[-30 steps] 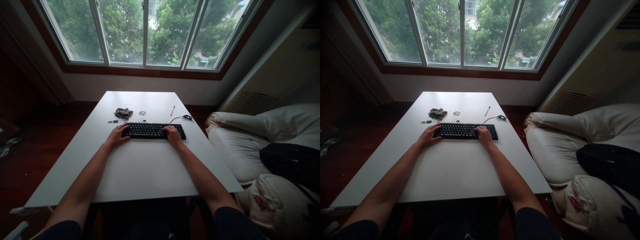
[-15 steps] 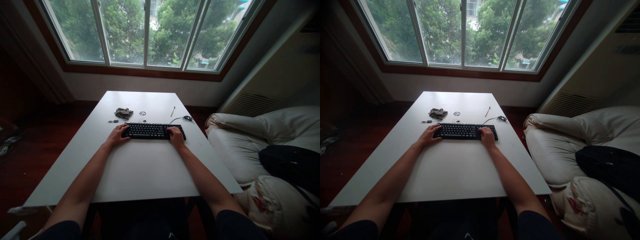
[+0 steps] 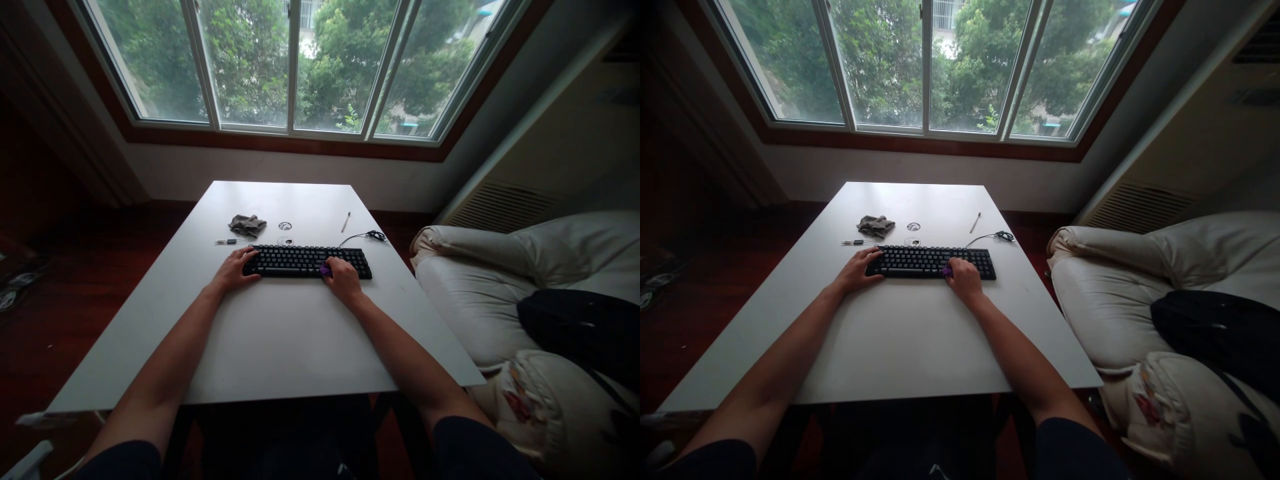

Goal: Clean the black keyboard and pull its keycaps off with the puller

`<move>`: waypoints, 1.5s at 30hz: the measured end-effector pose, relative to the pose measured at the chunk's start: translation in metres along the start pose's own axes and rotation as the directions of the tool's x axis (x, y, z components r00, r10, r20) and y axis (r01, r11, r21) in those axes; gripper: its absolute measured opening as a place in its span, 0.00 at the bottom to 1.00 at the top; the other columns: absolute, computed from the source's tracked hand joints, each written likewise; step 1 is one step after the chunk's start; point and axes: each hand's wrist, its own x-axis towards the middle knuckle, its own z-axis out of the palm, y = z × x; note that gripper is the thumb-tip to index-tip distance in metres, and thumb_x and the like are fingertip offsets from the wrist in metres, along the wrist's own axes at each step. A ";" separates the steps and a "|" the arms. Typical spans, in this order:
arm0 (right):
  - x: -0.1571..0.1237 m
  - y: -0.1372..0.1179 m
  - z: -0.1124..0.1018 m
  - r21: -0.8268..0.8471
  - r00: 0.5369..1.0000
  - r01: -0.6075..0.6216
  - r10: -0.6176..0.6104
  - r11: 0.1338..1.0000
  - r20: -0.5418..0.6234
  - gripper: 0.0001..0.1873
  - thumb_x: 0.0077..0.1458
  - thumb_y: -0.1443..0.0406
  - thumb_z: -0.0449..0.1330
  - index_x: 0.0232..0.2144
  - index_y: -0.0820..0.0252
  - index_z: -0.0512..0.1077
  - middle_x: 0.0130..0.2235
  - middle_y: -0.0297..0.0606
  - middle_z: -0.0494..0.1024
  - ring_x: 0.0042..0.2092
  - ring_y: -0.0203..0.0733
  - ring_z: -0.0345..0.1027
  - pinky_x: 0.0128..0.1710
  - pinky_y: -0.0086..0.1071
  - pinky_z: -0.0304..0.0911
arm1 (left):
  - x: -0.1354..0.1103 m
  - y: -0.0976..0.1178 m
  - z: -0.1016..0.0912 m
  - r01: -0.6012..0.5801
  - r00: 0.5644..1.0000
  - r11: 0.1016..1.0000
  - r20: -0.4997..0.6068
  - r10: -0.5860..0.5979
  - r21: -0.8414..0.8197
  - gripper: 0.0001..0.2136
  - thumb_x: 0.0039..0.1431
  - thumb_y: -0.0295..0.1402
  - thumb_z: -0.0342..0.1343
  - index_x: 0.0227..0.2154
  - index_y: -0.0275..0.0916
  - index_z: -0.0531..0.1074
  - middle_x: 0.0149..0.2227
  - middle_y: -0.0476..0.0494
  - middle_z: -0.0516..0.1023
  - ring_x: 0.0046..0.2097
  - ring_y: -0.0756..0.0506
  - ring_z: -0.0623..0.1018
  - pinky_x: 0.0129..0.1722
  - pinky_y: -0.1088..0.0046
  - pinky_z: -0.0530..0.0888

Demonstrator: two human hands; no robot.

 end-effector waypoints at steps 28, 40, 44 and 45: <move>-0.004 -0.012 0.008 -0.031 0.931 0.340 -0.332 0.940 0.151 0.17 0.56 0.72 0.61 0.49 0.59 0.73 0.43 0.43 0.75 0.46 0.50 0.64 0.47 0.40 0.58 | -0.001 0.001 0.001 0.060 0.998 0.997 0.030 -0.059 -0.054 0.39 0.52 0.52 0.64 0.66 0.48 0.63 0.70 0.41 0.59 0.67 0.32 0.65 0.67 0.52 0.64; 0.032 -0.095 0.047 -0.046 0.850 0.512 -0.498 0.858 0.172 0.09 0.68 0.68 0.54 0.44 0.59 0.73 0.40 0.43 0.75 0.43 0.49 0.62 0.45 0.40 0.54 | -0.002 -0.002 -0.002 0.008 1.000 0.995 0.012 -0.007 -0.096 0.42 0.52 0.47 0.64 0.68 0.45 0.57 0.69 0.37 0.61 0.68 0.33 0.63 0.67 0.52 0.63; 0.057 -0.144 0.072 -0.022 0.803 0.587 -0.578 0.809 0.150 0.08 0.69 0.67 0.54 0.43 0.59 0.72 0.42 0.43 0.75 0.44 0.49 0.62 0.46 0.40 0.54 | -0.002 -0.009 0.000 -0.014 0.999 0.993 0.028 0.018 -0.119 0.36 0.57 0.42 0.59 0.68 0.42 0.58 0.69 0.37 0.61 0.68 0.34 0.62 0.68 0.52 0.61; 0.061 -0.152 0.076 -0.016 0.803 0.587 -0.580 0.809 0.141 0.07 0.69 0.66 0.54 0.43 0.59 0.72 0.42 0.43 0.75 0.44 0.48 0.62 0.46 0.40 0.55 | -0.002 -0.012 0.001 -0.009 0.999 0.992 0.032 0.013 -0.123 0.34 0.58 0.41 0.57 0.67 0.42 0.60 0.69 0.37 0.61 0.69 0.35 0.62 0.69 0.51 0.60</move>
